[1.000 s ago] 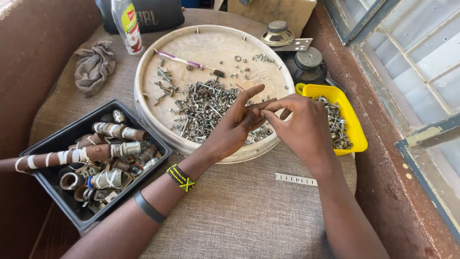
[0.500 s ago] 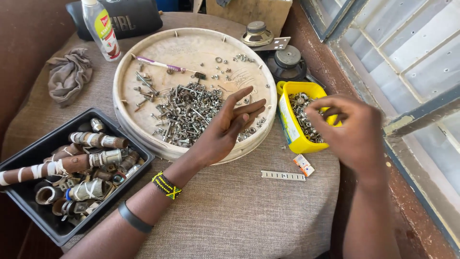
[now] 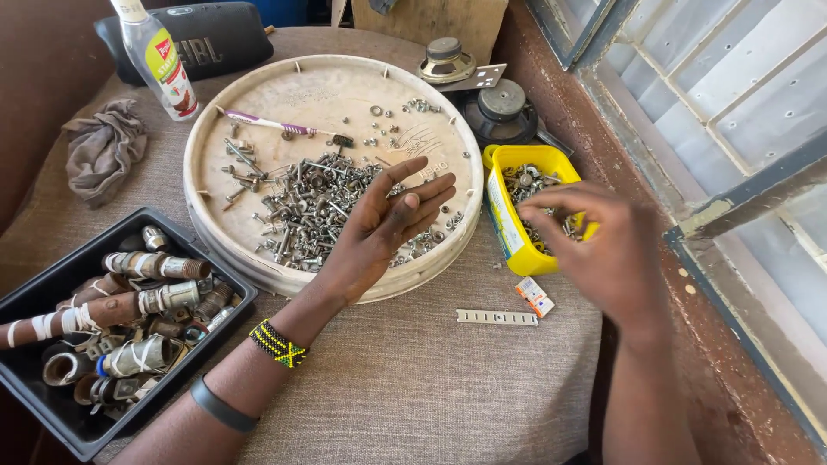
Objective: Sorting through a large collection of mixed screws, nails, and other small hardware on a tray and placing selected items into a yellow bin.
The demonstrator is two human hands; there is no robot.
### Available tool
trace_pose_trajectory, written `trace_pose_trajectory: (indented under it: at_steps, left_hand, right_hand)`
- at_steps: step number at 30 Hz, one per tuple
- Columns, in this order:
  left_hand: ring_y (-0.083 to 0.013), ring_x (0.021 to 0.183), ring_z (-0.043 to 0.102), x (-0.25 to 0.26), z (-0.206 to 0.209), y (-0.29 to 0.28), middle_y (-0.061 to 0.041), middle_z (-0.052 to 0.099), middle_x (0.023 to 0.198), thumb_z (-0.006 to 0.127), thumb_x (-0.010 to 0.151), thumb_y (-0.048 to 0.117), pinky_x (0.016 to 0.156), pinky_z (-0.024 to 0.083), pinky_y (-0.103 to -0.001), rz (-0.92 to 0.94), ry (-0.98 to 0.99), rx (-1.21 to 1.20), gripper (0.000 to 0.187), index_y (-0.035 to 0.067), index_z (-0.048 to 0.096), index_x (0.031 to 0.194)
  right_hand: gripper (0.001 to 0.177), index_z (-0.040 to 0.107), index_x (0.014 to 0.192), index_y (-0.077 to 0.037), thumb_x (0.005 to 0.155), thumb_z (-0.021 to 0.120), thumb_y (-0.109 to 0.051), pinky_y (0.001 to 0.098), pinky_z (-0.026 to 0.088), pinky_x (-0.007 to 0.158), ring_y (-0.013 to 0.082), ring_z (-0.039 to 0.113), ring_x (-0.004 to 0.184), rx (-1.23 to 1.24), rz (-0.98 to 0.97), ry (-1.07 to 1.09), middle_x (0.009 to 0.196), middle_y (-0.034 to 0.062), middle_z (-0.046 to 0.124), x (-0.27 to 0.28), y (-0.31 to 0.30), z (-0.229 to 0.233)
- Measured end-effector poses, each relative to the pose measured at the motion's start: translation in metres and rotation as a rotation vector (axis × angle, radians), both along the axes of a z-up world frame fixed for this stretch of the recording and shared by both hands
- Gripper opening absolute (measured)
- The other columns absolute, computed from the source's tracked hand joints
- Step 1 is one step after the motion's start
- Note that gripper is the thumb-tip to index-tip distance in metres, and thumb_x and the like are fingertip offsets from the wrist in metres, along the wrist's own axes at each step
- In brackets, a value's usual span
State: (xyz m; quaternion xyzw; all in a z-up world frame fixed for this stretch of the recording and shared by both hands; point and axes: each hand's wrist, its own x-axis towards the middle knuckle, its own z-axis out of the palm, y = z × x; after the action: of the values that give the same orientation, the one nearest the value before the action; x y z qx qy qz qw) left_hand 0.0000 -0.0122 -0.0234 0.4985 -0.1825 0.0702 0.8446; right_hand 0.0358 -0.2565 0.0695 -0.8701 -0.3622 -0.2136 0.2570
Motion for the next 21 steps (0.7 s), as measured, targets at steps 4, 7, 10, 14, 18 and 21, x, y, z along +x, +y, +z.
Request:
trace_pose_trajectory:
  at_steps: [4,7,10,14,18,21]
  left_hand:
    - [-0.0377,0.141,0.051,-0.005,0.009,-0.003,-0.031,0.048,0.153,0.058,0.101,0.026,0.120,0.042,-0.044,-0.075,0.067,-0.184,0.055,0.004,0.037,0.147]
    - [-0.0279,0.133,0.059,-0.007,0.010,-0.002,-0.028,0.051,0.154,0.053,0.103,0.028,0.102,0.053,-0.032,-0.073,0.118,-0.159,0.052,0.006,0.040,0.149]
    - [-0.0250,0.115,0.069,-0.007,0.008,-0.004,-0.017,0.068,0.121,0.055,0.098,0.032,0.104,0.056,-0.035,0.021,0.252,-0.113,0.058,0.011,0.046,0.152]
    - [-0.0149,0.097,0.064,-0.006,0.000,-0.006,-0.009,0.063,0.109,0.050,0.106,0.028,0.095,0.058,-0.034,0.001,0.155,-0.081,0.047,0.009,0.047,0.149]
    - [-0.0368,0.134,0.059,-0.009,0.002,-0.015,-0.026,0.053,0.149,0.037,0.110,0.022,0.119,0.042,-0.054,-0.114,0.047,0.025,0.044,0.011,0.030,0.153]
    - [-0.0176,0.120,0.066,-0.013,0.000,-0.019,-0.005,0.065,0.142,0.035,0.112,0.024,0.101,0.051,-0.033,0.100,-0.125,0.494,0.038,0.016,0.031,0.149]
  right_hand:
    - [0.011,0.078,0.097,-0.004,0.087,0.082,-0.006,0.0302,0.057,0.089,0.0164,0.074,0.091,0.140,0.232,0.052,0.099,0.0085,0.079,-0.018,0.053,-0.005]
    - [0.032,0.075,0.111,-0.003,0.082,0.086,-0.012,0.0347,0.058,0.095,0.0237,0.072,0.102,0.060,0.294,-0.032,0.112,0.0129,0.076,-0.018,0.076,-0.016]
    - [0.027,0.077,0.108,-0.002,0.084,0.087,-0.008,0.0338,0.059,0.085,0.0225,0.072,0.094,0.094,0.240,-0.117,0.105,0.0110,0.075,-0.019,0.088,-0.019]
    - [0.016,0.079,0.099,0.000,0.084,0.085,0.000,0.0339,0.057,0.082,0.0226,0.071,0.090,0.096,0.271,-0.132,0.099,0.0113,0.075,-0.022,0.087,-0.019]
    - [0.010,0.078,0.094,-0.002,0.086,0.080,0.003,0.0311,0.054,0.085,0.0192,0.071,0.089,0.113,0.203,-0.129,0.099,0.0094,0.076,-0.024,0.070,-0.014]
    - [0.012,0.079,0.100,0.001,0.096,0.083,0.012,0.0361,0.054,0.096,0.0248,0.073,0.101,0.117,0.057,-0.247,0.106,0.0142,0.077,-0.009,0.033,-0.009]
